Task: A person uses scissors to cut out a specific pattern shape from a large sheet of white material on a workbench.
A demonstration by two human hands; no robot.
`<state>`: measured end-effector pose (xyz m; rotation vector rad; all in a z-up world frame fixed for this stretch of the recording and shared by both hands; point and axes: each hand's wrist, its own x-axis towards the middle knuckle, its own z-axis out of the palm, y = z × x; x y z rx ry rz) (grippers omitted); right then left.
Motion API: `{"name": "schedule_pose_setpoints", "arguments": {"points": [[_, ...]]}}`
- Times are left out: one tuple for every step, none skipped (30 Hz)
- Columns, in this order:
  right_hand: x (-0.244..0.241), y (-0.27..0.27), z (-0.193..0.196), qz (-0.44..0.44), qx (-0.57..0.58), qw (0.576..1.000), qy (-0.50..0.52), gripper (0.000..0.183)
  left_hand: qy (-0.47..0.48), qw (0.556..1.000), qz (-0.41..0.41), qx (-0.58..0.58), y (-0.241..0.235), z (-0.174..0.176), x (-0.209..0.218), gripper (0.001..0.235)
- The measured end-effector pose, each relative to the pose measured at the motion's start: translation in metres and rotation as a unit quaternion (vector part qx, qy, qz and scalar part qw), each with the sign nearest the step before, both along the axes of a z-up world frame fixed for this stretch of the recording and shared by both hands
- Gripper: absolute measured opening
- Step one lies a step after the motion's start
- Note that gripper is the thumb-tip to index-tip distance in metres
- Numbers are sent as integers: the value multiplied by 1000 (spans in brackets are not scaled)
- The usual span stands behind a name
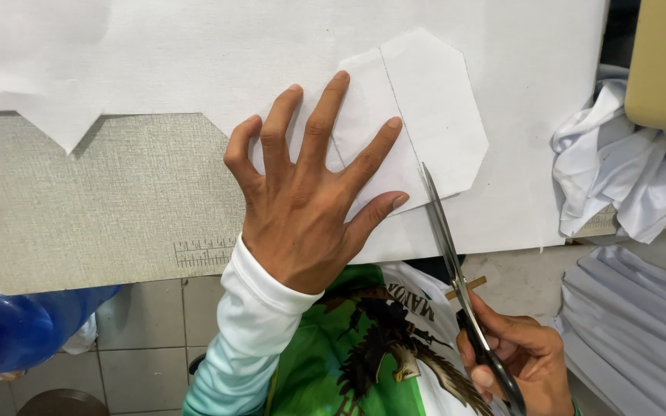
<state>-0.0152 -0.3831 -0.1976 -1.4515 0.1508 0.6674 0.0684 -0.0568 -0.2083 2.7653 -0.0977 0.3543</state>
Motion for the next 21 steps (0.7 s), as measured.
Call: {"name": "schedule_pose_setpoints", "arguments": {"points": [[-1, -1, -1, -1, -2, 1000, 3, 75, -3, 1000, -1, -1, 0, 0, 0, 52], [-2, -2, -2, -2, -4, 1000, 5, 75, -6, 1000, -3, -1, 1, 1, 0, 52], [-1, -1, 0, -2, -4, 1000, 6, 75, -6, 1000, -3, -2, 1, 1, 0, 52], [-1, 1, 2, -9, -10, 1000, 17, 76, -3, 1000, -3, -1, 0, 1, 0, 52], [-1, 2, 4, -15, -16, 999, 28, 77, 1, 1000, -3, -1, 0, 1, 0, 53], [0, 3, 6, -16, -16, 999, 29, 77, 1, 1000, -4, -1, 0, 1, 0, 53], [1, 4, 7, -10, -1, 1000, 27, 77, 2, 1000, -4, 2, 0, 1, 0, 53], [2, 5, 8, -4, 15, 1000, 25, 77, 3, 1000, -4, 6, 0, 1, 0, 53], [2, 6, 9, -4, 15, 1000, 25, 77, 3, 1000, -4, 5, 0, 0, 0, 53], [2, 7, 10, -7, 28, 999, 24, 77, 6, 1000, -5, 6, 1, 0, 0, 54], [3, 8, 11, -11, 41, 999, 23, 76, 10, 1000, -6, 7, 1, -1, 0, 56], [3, 8, 11, -11, 41, 999, 24, 76, 10, 1000, -6, 7, 1, 0, 0, 56], [3, 7, 11, -5, 37, 999, 24, 77, 11, 1000, -7, 6, 1, 0, 0, 56], [3, 6, 11, 0, 31, 999, 25, 78, 13, 1000, -9, 4, 1, 1, 0, 55], [4, 8, 12, -1, 32, 999, 27, 78, 14, 1000, -10, 4, 1, 1, 0, 55], [5, 10, 14, 3, 41, 999, 20, 77, 12, 1000, -9, 4, 0, 1, 0, 55], [6, 12, 15, 7, 50, 999, 12, 76, 11, 1000, -7, 5, 0, 0, 1, 55], [6, 11, 15, 6, 50, 999, 13, 76, 12, 1000, -9, 4, 0, 0, 1, 55], [5, 9, 15, 8, 54, 998, 20, 76, 10, 1000, -9, 5, 0, 0, 1, 55], [6, 8, 14, 11, 58, 998, 26, 76, 8, 1000, -8, 5, 0, 0, 1, 55], [6, 10, 15, 10, 58, 998, 26, 76, 8, 1000, -9, 5, 0, 1, 1, 55]]}}
